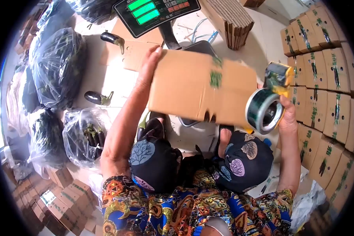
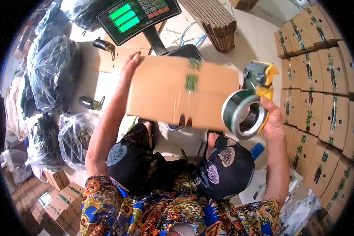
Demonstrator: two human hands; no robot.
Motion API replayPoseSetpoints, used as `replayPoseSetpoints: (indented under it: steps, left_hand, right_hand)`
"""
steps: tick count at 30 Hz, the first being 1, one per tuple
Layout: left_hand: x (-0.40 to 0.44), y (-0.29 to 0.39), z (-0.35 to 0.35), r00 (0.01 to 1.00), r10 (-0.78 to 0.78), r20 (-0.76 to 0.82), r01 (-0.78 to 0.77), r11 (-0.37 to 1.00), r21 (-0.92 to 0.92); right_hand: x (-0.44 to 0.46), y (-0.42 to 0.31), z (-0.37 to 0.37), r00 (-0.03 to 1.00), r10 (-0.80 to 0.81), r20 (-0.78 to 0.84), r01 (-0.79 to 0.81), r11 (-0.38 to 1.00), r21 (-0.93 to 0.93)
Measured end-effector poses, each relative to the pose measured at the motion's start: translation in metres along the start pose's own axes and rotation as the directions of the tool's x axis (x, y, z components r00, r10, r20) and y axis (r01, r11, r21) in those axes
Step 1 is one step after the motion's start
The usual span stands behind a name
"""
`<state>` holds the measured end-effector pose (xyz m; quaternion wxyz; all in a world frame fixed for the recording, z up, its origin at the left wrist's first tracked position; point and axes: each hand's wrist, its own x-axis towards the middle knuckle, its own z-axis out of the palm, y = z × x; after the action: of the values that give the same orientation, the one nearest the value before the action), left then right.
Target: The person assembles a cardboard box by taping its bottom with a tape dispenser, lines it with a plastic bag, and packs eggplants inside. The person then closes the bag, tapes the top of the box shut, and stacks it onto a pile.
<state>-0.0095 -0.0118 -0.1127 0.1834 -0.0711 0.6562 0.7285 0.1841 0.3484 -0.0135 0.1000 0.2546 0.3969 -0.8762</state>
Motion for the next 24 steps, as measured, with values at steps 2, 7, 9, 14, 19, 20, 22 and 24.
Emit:
replayPoseSetpoints:
  steps: [2, 7, 9, 14, 19, 20, 22, 24]
  left_hand:
    - [-0.006, -0.001, 0.012, 0.99, -0.056, 0.132, 0.056, 0.998, -0.003]
    - [-0.004, -0.01, 0.025, 0.977, 0.042, 0.211, -0.089, 0.972, 0.216]
    - [0.0, -0.014, 0.026, 0.99, 0.066, 0.123, -0.101, 0.946, 0.308]
    - [-0.06, 0.07, 0.058, 0.93, 0.316, 0.188, -0.345, 0.926, 0.151]
    - [-0.095, 0.111, 0.079, 0.803, 0.04, 0.595, -0.176, 0.969, 0.171]
    - [-0.098, 0.114, 0.079, 0.804, 0.024, 0.595, -0.192, 0.956, 0.221]
    - [-0.093, 0.101, 0.074, 0.814, 0.003, 0.581, 0.009, 1.0, -0.017]
    - [-0.092, 0.096, 0.069, 0.805, -0.057, 0.59, 0.202, 0.962, -0.182]
  right_hand:
    - [-0.004, 0.011, -0.037, 0.996, -0.007, -0.092, -0.011, 0.983, -0.186]
    - [-0.019, -0.008, -0.007, 0.992, 0.023, -0.122, -0.066, 0.929, -0.363]
    - [-0.029, -0.018, 0.02, 0.988, -0.142, -0.054, 0.084, 0.806, -0.586]
    - [-0.037, -0.012, 0.088, 0.941, -0.313, 0.129, 0.254, 0.399, -0.881]
    - [-0.024, 0.007, 0.128, 0.897, -0.344, 0.279, 0.317, 0.058, -0.947]
    - [-0.023, 0.008, 0.134, 0.875, -0.366, 0.318, 0.327, -0.038, -0.944]
    - [-0.021, 0.011, 0.135, 0.842, -0.379, 0.383, 0.371, -0.107, -0.922]
    - [-0.021, 0.01, 0.139, 0.84, -0.37, 0.398, 0.369, -0.148, -0.917]
